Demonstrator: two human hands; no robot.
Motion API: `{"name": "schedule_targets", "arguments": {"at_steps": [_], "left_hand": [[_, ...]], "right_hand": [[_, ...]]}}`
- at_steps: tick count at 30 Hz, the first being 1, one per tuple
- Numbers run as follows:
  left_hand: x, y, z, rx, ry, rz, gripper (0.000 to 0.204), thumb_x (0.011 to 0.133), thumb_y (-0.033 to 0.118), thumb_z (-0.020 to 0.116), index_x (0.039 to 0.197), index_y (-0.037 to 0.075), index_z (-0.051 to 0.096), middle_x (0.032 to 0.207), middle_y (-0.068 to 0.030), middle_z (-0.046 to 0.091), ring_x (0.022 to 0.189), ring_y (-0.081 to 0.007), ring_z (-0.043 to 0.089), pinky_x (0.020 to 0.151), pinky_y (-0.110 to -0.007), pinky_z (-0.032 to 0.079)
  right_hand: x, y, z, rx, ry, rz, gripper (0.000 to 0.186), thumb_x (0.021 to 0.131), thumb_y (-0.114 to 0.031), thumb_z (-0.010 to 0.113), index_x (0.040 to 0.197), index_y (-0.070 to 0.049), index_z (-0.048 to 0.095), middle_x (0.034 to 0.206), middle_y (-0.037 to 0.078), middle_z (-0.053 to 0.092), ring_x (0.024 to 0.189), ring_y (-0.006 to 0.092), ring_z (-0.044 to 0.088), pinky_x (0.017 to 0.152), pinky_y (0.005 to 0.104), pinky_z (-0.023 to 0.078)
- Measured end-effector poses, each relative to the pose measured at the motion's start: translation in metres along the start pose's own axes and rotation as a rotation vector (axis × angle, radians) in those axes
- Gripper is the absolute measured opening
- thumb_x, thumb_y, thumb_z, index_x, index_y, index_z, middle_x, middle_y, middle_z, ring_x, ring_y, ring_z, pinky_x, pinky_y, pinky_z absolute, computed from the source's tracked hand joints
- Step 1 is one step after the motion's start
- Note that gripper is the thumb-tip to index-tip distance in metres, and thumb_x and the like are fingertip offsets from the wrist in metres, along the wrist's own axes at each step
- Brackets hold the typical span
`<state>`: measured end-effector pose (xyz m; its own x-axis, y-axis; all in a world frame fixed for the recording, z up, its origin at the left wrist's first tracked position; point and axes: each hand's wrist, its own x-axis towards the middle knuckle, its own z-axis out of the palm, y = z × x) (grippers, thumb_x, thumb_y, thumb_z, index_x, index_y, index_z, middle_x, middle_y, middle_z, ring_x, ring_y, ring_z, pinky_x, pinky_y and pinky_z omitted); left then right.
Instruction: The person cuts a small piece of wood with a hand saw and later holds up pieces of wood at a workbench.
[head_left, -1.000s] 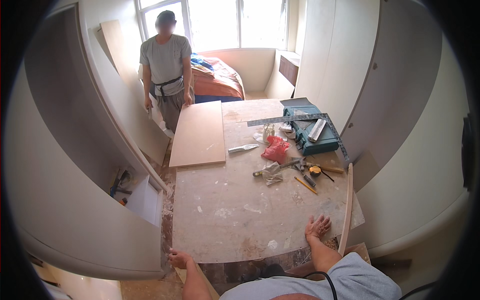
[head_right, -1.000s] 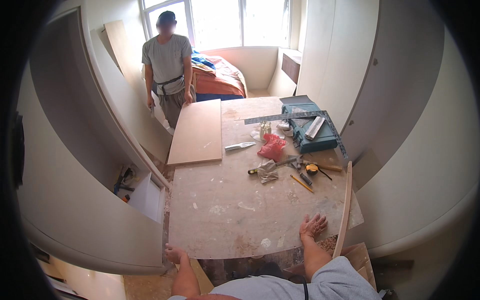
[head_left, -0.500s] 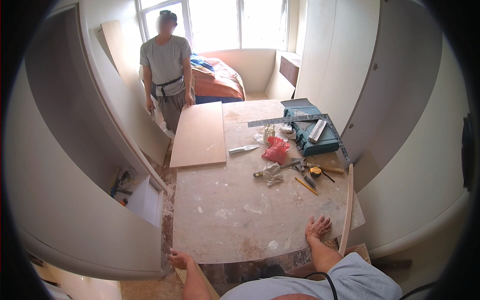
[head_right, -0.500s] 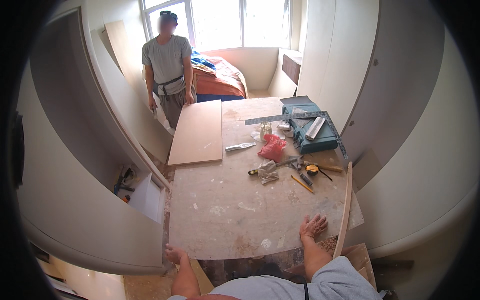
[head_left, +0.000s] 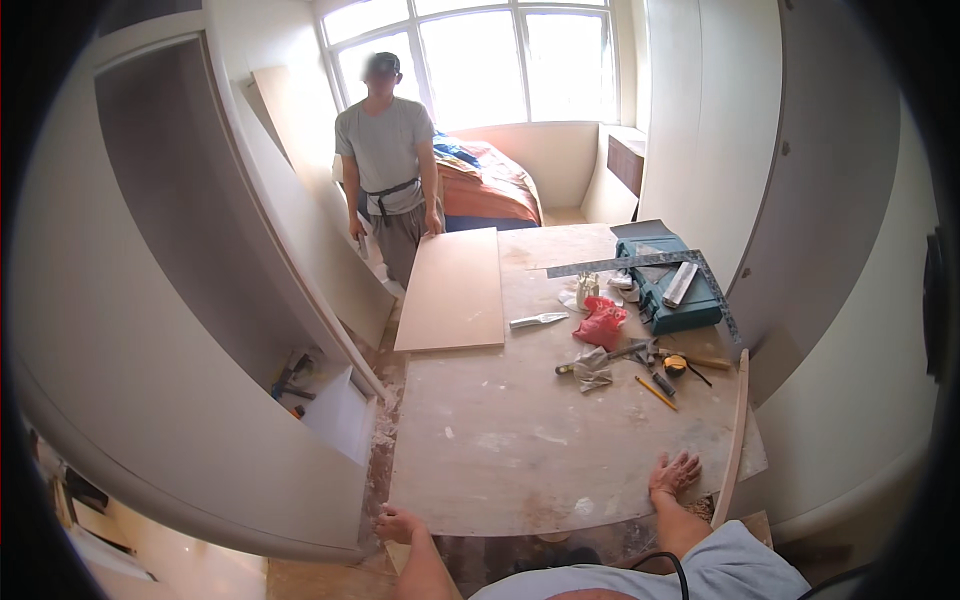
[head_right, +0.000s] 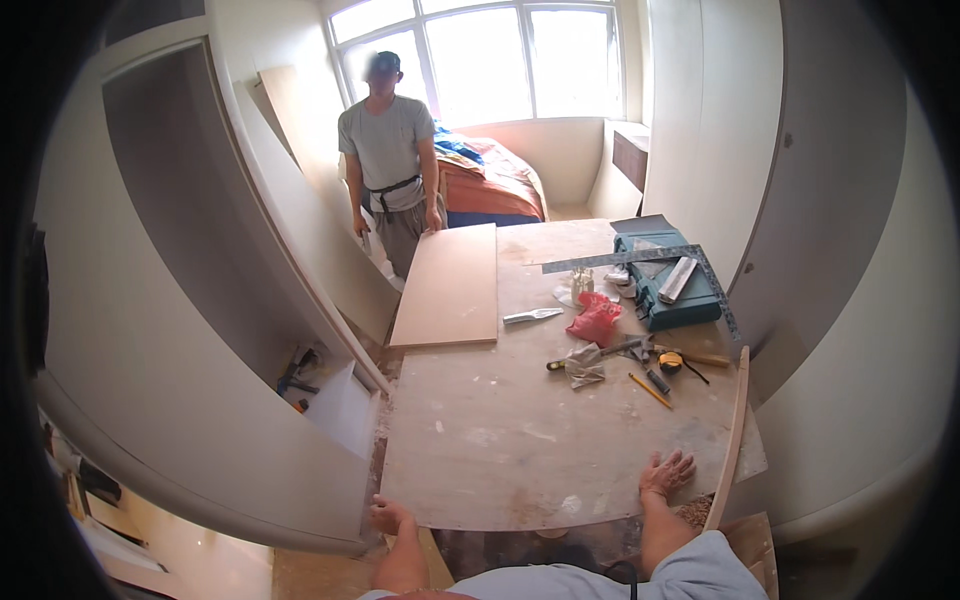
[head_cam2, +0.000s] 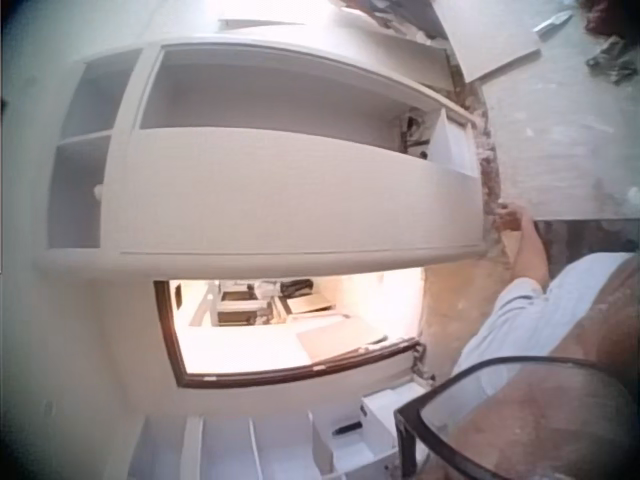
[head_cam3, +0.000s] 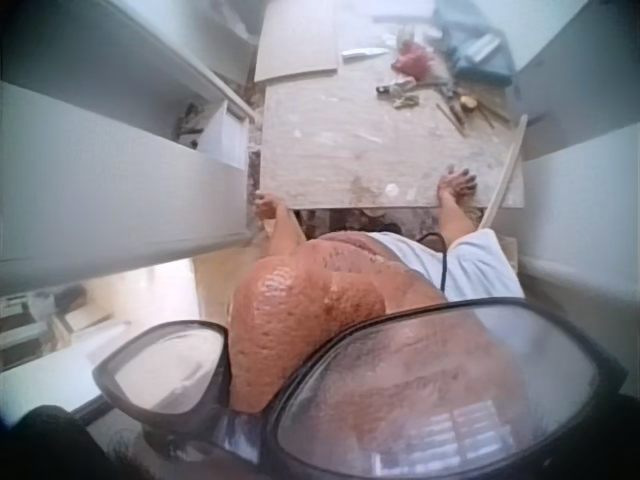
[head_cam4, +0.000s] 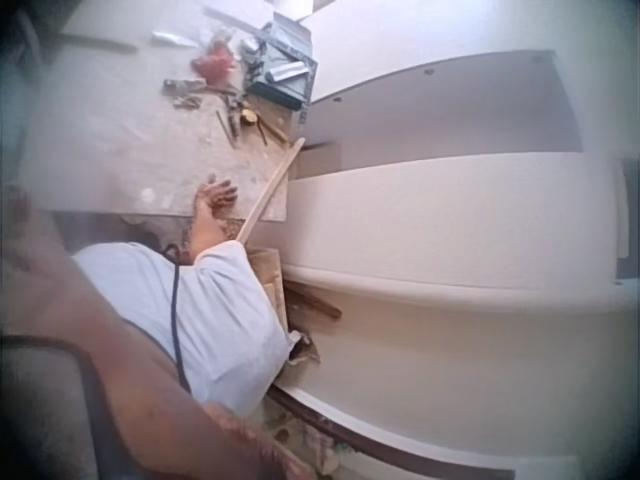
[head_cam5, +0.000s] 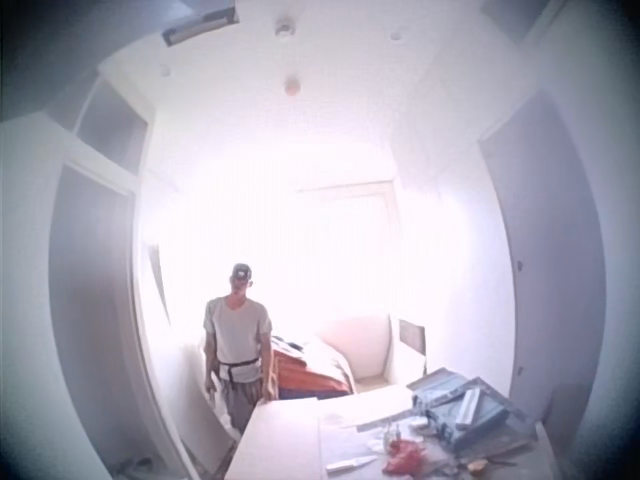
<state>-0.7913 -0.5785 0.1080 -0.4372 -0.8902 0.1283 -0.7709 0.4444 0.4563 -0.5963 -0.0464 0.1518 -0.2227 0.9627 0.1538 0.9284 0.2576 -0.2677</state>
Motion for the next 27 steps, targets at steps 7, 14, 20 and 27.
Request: {"name": "schedule_targets", "arguments": {"at_steps": [7,14,20,27], "left_hand": [[-0.008,0.008,-0.005,-0.052,0.026,-0.010,0.060,0.104,0.048,0.041,0.105,-0.004,0.069,0.103,-0.0267,0.064,0.101,-0.0421,0.062,0.088,-0.053,0.050],[-0.003,0.006,-0.006,-0.066,0.003,-0.033,0.060,0.104,0.049,0.042,0.107,-0.004,0.069,0.107,-0.0277,0.063,0.101,-0.0431,0.062,0.089,-0.053,0.050],[-0.007,0.008,-0.008,-0.089,0.000,-0.012,0.060,0.104,0.048,0.042,0.107,-0.005,0.069,0.108,-0.0283,0.063,0.101,-0.0431,0.062,0.088,-0.053,0.050],[-0.005,0.007,-0.007,-0.085,-0.010,-0.014,0.059,0.104,0.047,0.042,0.106,-0.005,0.069,0.107,-0.0280,0.062,0.103,-0.0427,0.062,0.089,-0.053,0.050]], "right_hand": [[0.003,-0.002,-0.004,-0.074,-0.030,0.014,0.065,0.095,-0.050,0.054,0.142,-0.005,0.049,0.154,0.024,0.037,0.143,0.0456,0.031,0.120,0.0551,0.022],[0.000,-0.006,-0.008,-0.051,-0.033,0.008,0.065,0.096,-0.049,0.054,0.142,-0.005,0.049,0.153,0.024,0.037,0.144,0.0461,0.030,0.120,0.0545,0.023],[0.003,-0.001,-0.003,-0.054,-0.038,0.010,0.065,0.096,-0.049,0.054,0.143,-0.004,0.049,0.154,0.024,0.036,0.144,0.0459,0.029,0.121,0.0549,0.022],[0.004,0.001,-0.001,-0.042,-0.035,0.010,0.065,0.096,-0.050,0.054,0.143,-0.005,0.048,0.154,0.023,0.036,0.144,0.0447,0.029,0.121,0.0532,0.022]]}}
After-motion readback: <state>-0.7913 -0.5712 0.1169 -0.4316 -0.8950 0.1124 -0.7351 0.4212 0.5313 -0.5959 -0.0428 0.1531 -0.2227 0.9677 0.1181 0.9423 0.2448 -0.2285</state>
